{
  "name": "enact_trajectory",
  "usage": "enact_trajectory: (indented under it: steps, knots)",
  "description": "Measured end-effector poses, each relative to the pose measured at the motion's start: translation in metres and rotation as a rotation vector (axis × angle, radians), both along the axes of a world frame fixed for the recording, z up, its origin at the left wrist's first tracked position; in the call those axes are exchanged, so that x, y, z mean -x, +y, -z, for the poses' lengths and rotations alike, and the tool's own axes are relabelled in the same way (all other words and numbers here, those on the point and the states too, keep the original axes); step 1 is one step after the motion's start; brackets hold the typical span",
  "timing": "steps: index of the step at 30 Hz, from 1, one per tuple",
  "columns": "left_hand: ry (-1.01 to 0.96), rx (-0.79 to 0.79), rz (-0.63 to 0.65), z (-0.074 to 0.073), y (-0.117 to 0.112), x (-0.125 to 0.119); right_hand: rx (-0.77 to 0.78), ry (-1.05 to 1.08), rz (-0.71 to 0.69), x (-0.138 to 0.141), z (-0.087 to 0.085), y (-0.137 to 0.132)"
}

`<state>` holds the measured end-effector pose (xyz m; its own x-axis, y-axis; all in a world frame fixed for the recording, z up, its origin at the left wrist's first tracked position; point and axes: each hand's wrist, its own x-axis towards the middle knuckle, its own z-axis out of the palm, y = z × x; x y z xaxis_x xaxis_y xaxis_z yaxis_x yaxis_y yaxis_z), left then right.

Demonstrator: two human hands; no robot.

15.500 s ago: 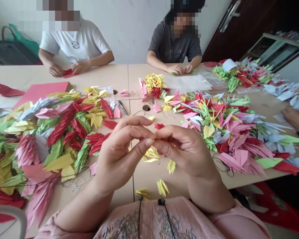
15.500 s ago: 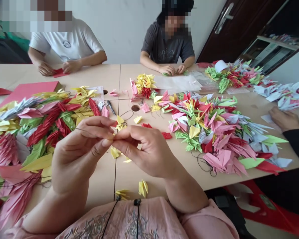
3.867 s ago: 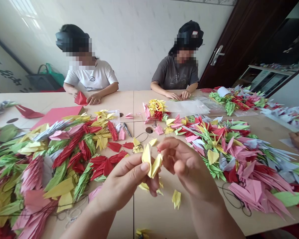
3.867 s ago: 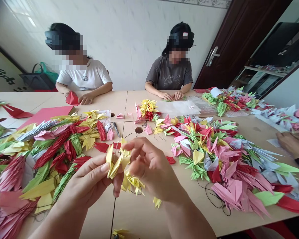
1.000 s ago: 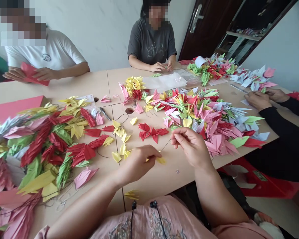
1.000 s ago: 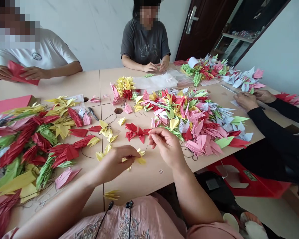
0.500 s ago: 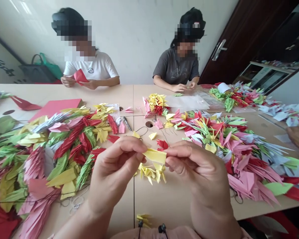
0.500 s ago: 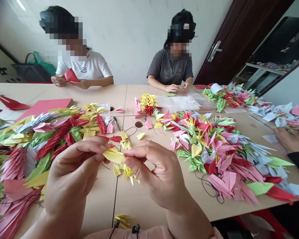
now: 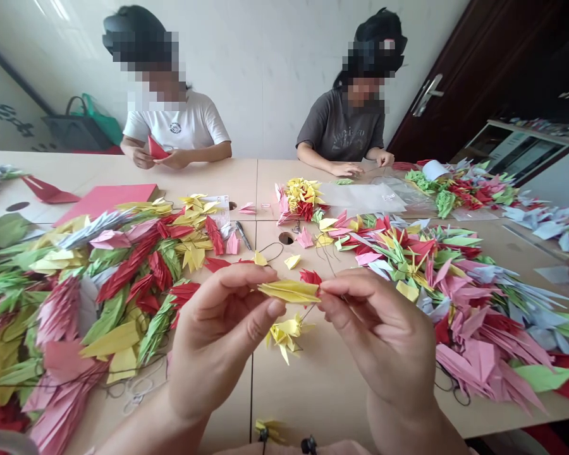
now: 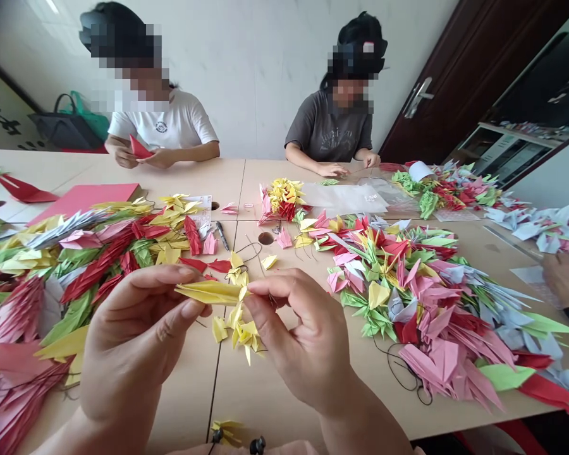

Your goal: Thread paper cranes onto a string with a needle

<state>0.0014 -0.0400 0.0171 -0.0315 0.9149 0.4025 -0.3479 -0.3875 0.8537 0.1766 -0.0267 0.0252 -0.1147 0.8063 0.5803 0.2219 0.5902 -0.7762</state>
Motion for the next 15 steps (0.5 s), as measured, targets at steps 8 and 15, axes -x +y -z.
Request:
enact_trajectory:
  steps: [8, 15]
  knots:
    - [0.201, -0.142, -0.086, -0.0006, -0.0031, -0.004, -0.082, -0.048, -0.007, -0.0002, 0.0004, -0.0017]
    - [0.27, -0.148, -0.027, -0.0002, -0.0046, -0.0007, -0.045, -0.055, -0.063, 0.0013, -0.0022, 0.0007]
